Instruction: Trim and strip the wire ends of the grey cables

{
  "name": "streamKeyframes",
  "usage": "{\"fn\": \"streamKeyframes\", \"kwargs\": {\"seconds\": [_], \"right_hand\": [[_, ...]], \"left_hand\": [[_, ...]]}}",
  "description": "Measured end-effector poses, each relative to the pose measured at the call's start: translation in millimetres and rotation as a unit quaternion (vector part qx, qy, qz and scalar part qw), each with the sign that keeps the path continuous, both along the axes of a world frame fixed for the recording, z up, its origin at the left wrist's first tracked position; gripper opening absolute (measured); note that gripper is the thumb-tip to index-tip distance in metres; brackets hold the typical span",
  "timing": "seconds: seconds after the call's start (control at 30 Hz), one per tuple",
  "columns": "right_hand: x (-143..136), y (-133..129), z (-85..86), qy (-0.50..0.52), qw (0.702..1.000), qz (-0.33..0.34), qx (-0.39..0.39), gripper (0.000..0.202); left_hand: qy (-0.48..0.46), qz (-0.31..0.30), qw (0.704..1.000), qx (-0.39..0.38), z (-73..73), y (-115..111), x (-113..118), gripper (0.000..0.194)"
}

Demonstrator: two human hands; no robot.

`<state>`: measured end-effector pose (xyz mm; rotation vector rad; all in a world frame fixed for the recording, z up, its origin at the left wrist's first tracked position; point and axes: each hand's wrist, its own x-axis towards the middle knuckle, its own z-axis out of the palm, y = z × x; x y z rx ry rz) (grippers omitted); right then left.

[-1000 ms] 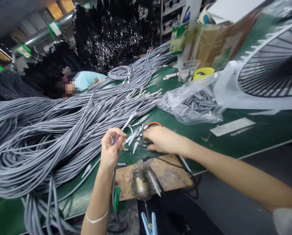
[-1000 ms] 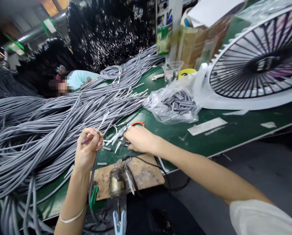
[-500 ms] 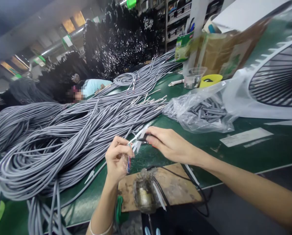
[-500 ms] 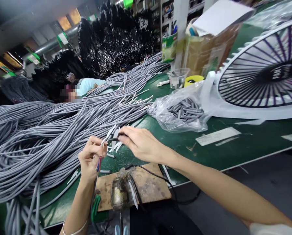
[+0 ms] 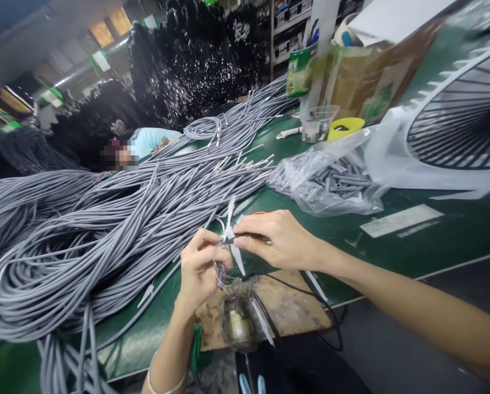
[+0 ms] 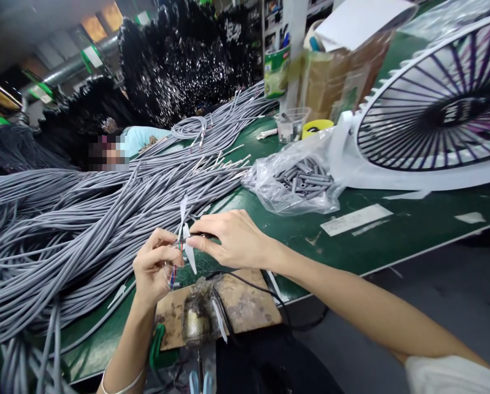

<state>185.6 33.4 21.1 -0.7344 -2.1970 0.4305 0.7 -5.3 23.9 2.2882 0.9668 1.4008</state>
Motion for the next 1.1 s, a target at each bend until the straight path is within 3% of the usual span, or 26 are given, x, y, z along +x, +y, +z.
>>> {"fn": "streamKeyframes", "kwargs": {"seconds": [0.23,0.43,0.63,0.8,0.93,1.1], "right_hand": [[-8.0,-2.3,-4.5,0.050,0.998,-0.026,-0.037,0.030],[-5.8,3.6,-1.1,0.033,0.988,0.072,-0.131,0.034],[-1.2,8.1,2.1,0.059,0.980,0.049,-0.184,0.036],[-3.9,12.2,-2.1,0.170,0.958,-0.016,-0.231,0.032],[-11.1,4.8,-4.3,0.196,0.963,-0.008,-0.182,0.032],[-18.8,-3.4,-6.2,0.245,0.966,-0.031,-0.070,0.044]], "left_hand": [[-0.044,-0.014,0.998,-0.032,-3.1,1.7,-1.3,0.017],[-0.041,-0.039,0.997,-0.055,-4.8,1.1,-1.4,0.026],[-0.034,-0.042,0.997,-0.056,-5.3,0.8,-1.4,0.023],[-0.130,0.054,0.983,-0.116,-10.3,2.5,2.8,0.017],[-0.166,0.134,0.965,-0.155,-13.7,4.3,9.9,0.014],[-0.092,0.148,0.973,-0.150,-11.1,1.7,16.5,0.018]]}}
